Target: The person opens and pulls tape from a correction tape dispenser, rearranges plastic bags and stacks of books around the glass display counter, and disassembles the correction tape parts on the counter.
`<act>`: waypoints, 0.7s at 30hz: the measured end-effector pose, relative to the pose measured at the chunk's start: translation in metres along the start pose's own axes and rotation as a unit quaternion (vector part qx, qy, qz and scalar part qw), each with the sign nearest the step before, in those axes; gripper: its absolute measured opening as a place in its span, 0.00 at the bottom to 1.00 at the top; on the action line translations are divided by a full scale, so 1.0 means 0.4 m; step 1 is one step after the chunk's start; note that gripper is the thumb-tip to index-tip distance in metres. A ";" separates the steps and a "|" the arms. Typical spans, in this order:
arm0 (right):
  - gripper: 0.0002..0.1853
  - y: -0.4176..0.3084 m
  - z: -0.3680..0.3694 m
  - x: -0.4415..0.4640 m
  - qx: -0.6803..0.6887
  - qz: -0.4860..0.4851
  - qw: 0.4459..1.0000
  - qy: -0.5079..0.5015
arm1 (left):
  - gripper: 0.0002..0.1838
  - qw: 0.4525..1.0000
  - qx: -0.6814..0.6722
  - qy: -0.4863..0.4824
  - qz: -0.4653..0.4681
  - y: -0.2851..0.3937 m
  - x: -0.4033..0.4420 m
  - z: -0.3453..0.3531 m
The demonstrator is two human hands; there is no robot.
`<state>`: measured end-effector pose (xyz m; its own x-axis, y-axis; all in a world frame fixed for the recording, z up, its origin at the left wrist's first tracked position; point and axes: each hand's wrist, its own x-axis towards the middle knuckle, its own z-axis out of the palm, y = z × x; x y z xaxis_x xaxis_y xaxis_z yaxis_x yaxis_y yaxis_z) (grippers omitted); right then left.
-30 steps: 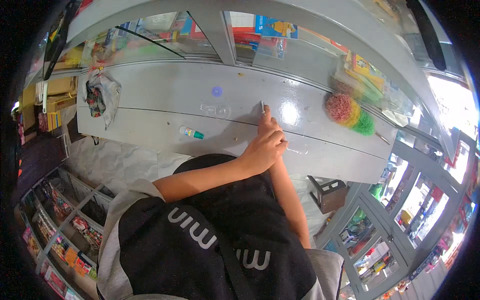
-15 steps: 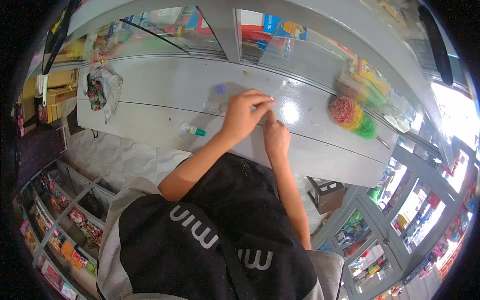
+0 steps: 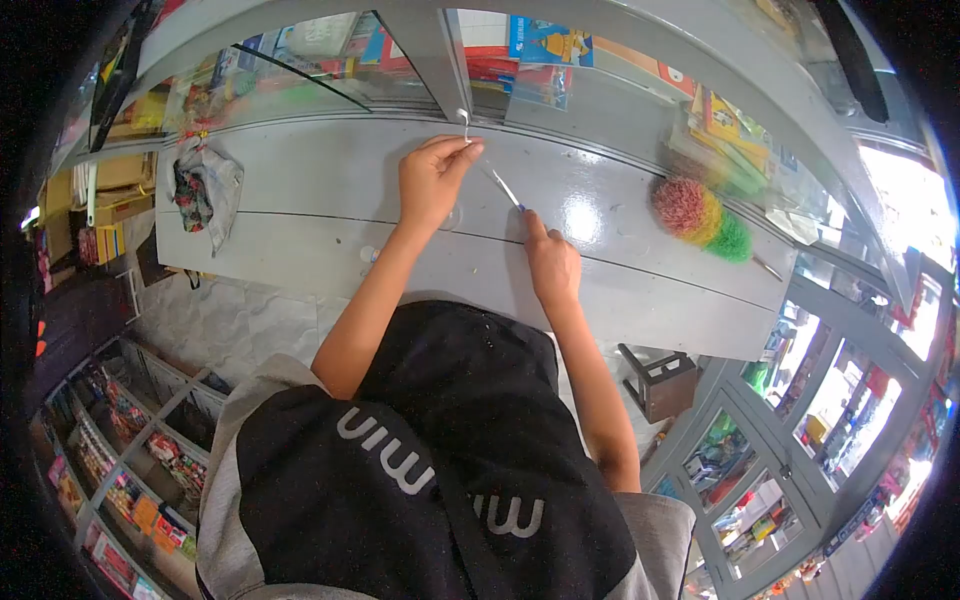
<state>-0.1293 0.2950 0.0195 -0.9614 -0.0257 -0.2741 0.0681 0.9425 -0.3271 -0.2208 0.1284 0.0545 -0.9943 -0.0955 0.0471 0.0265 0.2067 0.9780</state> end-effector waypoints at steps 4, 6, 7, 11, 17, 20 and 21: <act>0.21 0.019 0.007 -0.003 0.020 -0.018 0.999 0.023 | 0.07 1.000 -0.003 0.016 -0.024 -0.069 0.016 -0.009; 0.21 0.030 0.013 -0.003 0.008 -0.032 0.999 0.018 | 0.07 0.999 0.032 0.016 -0.016 -0.098 0.026 -0.016; 0.21 0.034 0.012 -0.002 0.008 -0.033 0.999 0.017 | 0.07 0.999 0.032 0.017 -0.017 -0.113 0.030 -0.018; 0.20 0.049 0.012 0.000 -0.005 -0.059 0.997 0.040 | 0.07 0.996 0.081 0.010 -0.025 -0.140 0.049 -0.030; 0.19 0.049 0.010 0.001 0.003 -0.062 0.997 0.041 | 0.08 0.984 0.159 0.062 -0.054 -0.134 0.051 -0.045; 0.19 0.051 0.009 0.003 0.009 -0.063 0.997 0.043 | 0.09 0.957 0.254 0.140 0.011 -0.061 0.002 -0.029; 0.19 0.049 0.009 0.003 0.016 -0.064 0.997 0.043 | 0.10 0.942 0.283 0.167 0.071 -0.050 -0.012 -0.022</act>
<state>-0.1281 0.3124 0.0095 -0.9820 -0.1153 -0.1495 -0.0501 0.9225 -0.3827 -0.2159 0.1162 0.0364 -0.8944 -0.3093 0.3229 0.0032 0.7177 0.6963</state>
